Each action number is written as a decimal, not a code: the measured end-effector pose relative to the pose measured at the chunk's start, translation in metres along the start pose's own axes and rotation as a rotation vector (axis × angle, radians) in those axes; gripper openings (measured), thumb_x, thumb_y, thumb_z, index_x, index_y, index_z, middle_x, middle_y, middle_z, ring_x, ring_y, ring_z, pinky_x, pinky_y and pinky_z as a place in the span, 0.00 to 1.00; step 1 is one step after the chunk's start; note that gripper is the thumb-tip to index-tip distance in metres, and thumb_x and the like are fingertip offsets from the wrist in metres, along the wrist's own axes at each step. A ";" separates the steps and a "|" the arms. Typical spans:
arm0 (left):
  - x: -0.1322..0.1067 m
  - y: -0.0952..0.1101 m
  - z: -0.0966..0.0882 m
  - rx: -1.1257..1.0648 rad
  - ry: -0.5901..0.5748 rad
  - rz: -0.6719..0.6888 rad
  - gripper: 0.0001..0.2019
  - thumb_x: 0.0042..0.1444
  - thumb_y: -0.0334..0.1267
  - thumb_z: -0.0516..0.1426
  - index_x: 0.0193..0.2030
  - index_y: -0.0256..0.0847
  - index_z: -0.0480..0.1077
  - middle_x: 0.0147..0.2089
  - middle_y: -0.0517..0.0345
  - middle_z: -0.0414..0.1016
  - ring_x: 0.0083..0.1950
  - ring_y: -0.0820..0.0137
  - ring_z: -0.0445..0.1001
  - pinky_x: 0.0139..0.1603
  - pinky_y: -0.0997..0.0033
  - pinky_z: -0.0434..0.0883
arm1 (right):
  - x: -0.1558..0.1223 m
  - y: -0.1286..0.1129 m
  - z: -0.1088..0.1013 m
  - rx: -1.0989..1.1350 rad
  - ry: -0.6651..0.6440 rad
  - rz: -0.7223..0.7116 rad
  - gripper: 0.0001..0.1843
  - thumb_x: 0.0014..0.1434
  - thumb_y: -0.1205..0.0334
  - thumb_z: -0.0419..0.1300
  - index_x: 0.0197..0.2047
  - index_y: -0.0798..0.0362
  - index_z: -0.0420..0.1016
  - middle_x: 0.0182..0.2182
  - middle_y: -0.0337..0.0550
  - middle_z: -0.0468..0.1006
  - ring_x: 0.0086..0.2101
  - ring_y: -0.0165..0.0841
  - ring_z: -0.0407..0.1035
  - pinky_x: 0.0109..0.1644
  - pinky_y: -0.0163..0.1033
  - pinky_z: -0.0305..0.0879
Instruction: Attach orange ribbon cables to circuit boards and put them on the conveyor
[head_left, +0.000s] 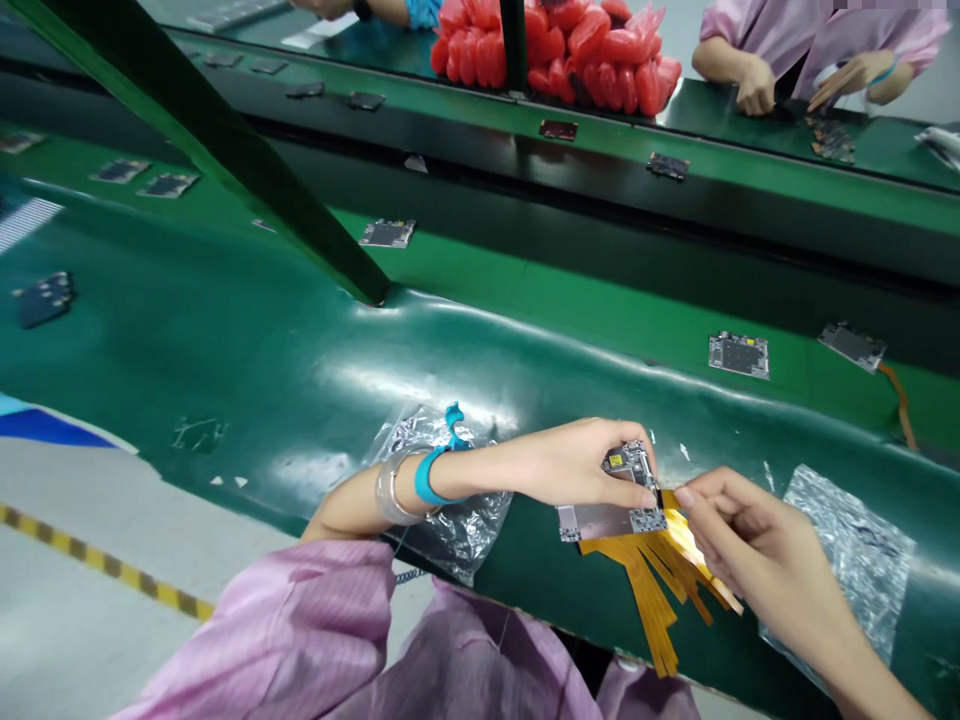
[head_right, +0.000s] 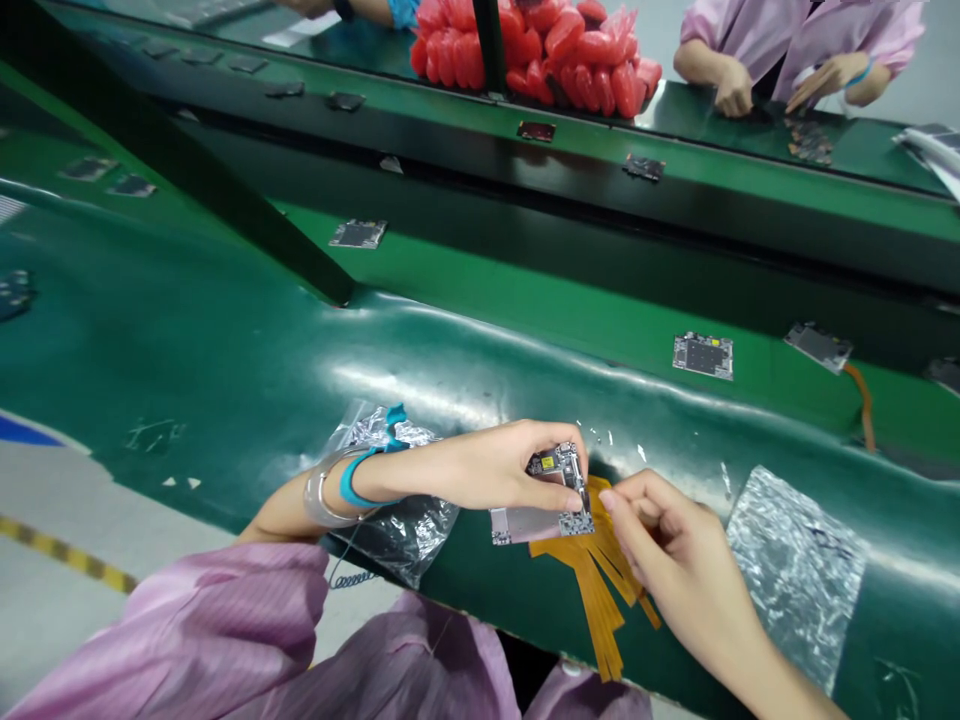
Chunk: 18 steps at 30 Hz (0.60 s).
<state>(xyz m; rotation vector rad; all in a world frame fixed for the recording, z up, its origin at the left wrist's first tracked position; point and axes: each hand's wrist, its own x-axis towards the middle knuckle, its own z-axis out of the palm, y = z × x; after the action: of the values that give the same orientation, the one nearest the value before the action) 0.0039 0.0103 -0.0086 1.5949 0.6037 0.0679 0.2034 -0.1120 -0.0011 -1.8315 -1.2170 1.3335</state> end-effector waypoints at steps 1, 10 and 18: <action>0.000 0.000 0.000 0.005 -0.001 0.002 0.11 0.60 0.45 0.63 0.42 0.42 0.71 0.38 0.61 0.76 0.38 0.71 0.72 0.39 0.69 0.66 | 0.000 0.000 0.000 -0.007 0.002 -0.005 0.21 0.65 0.42 0.59 0.30 0.49 0.72 0.17 0.32 0.59 0.19 0.27 0.52 0.22 0.35 0.49; -0.001 0.001 0.001 0.002 0.017 -0.009 0.10 0.59 0.44 0.62 0.42 0.42 0.71 0.39 0.60 0.77 0.38 0.70 0.73 0.39 0.70 0.67 | 0.001 0.002 0.001 -0.013 0.009 -0.023 0.21 0.65 0.41 0.60 0.30 0.49 0.73 0.17 0.31 0.59 0.17 0.26 0.53 0.20 0.34 0.49; 0.000 0.000 0.002 0.014 0.013 0.000 0.10 0.59 0.43 0.62 0.42 0.41 0.71 0.38 0.60 0.77 0.37 0.71 0.73 0.37 0.71 0.66 | 0.005 0.009 -0.003 -0.061 -0.065 -0.062 0.20 0.66 0.43 0.58 0.32 0.49 0.74 0.17 0.31 0.59 0.18 0.26 0.54 0.20 0.34 0.49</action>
<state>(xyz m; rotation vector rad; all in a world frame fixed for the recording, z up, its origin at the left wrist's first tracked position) 0.0046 0.0085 -0.0088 1.6090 0.6161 0.0744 0.2099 -0.1113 -0.0092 -1.7889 -1.3509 1.3440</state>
